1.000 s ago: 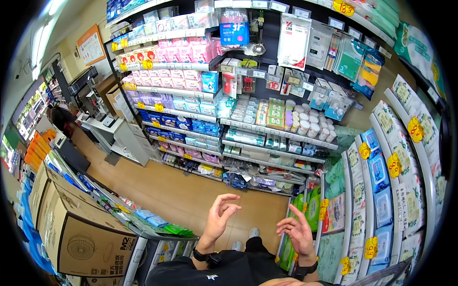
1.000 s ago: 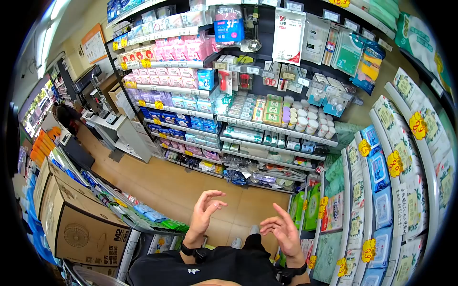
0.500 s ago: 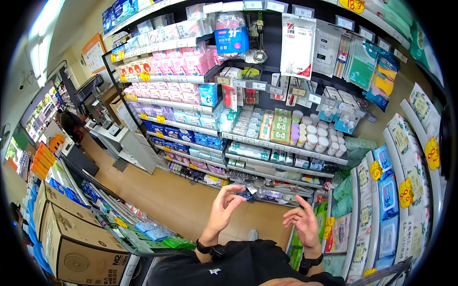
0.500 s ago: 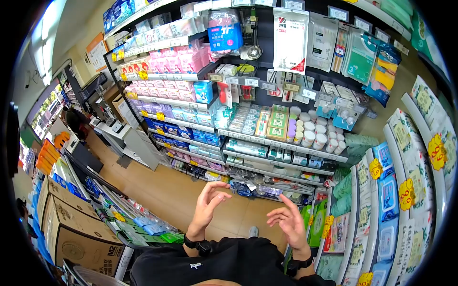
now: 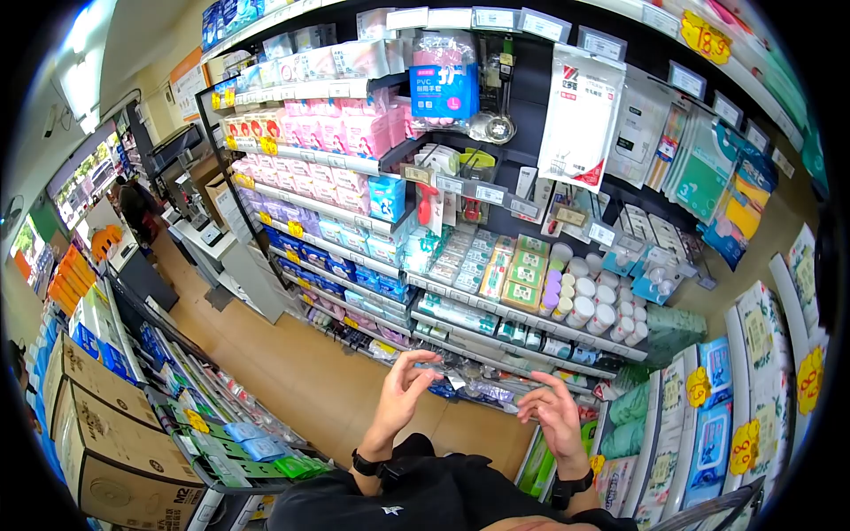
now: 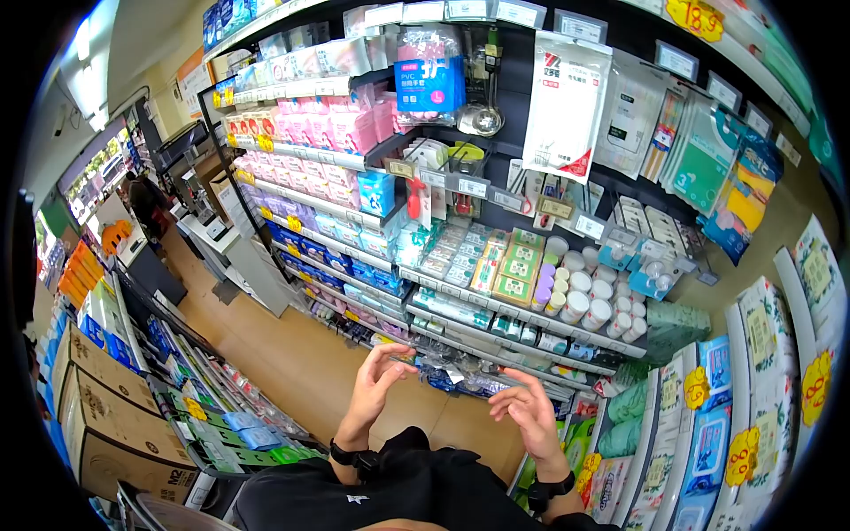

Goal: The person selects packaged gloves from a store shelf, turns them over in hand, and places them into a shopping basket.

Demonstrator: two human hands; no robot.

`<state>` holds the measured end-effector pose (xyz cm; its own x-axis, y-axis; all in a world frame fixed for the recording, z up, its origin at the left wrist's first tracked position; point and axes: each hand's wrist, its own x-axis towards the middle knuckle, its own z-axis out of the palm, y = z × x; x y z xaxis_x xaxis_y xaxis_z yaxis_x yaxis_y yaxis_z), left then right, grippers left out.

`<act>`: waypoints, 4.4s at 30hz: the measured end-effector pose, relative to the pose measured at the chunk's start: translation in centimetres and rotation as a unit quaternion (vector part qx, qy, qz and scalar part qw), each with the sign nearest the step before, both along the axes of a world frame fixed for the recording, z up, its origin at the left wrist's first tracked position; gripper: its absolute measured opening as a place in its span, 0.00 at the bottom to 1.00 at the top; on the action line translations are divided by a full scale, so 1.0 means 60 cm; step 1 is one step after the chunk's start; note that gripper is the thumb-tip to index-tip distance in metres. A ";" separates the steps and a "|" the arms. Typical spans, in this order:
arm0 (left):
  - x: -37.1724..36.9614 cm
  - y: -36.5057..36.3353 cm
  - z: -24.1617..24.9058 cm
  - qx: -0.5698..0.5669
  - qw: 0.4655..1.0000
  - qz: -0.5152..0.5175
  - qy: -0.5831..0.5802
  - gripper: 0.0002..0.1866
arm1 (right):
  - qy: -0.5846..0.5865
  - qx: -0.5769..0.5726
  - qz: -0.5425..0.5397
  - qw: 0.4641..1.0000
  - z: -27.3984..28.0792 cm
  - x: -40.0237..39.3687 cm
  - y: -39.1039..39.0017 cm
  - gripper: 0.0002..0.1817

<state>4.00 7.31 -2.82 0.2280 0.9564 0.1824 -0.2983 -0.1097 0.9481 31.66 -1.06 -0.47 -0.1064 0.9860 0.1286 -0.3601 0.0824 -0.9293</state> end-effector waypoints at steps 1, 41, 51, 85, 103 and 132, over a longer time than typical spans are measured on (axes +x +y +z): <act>-0.003 0.012 -0.001 0.006 1.000 0.004 -0.007 0.17 | -0.002 0.002 0.002 1.000 0.001 0.001 0.016 0.32; 0.029 0.797 0.270 0.301 0.944 0.094 0.100 0.43 | -0.225 0.218 -0.257 0.914 0.222 -0.137 0.812 0.34; 0.005 0.769 0.291 0.205 0.978 -0.037 0.025 0.38 | -0.198 0.192 -0.344 0.898 0.254 -0.157 0.767 0.19; -0.095 0.611 0.354 0.260 0.934 -0.189 -0.154 0.10 | -0.175 0.265 -0.329 0.890 0.342 -0.279 0.543 0.11; -0.113 0.569 0.272 0.209 0.935 -0.248 -0.144 0.26 | -0.150 0.194 -0.292 0.924 0.207 -0.277 0.451 0.10; -0.043 0.181 -0.043 -0.070 0.973 -0.218 -0.024 0.15 | -0.083 0.011 -0.286 0.955 -0.053 -0.166 0.068 0.15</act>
<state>1.40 18.17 -5.39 0.6120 0.7870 0.0777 -0.3318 0.1663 0.9286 21.70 3.03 -3.63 0.4276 0.8863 0.1778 -0.0976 0.2408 -0.9657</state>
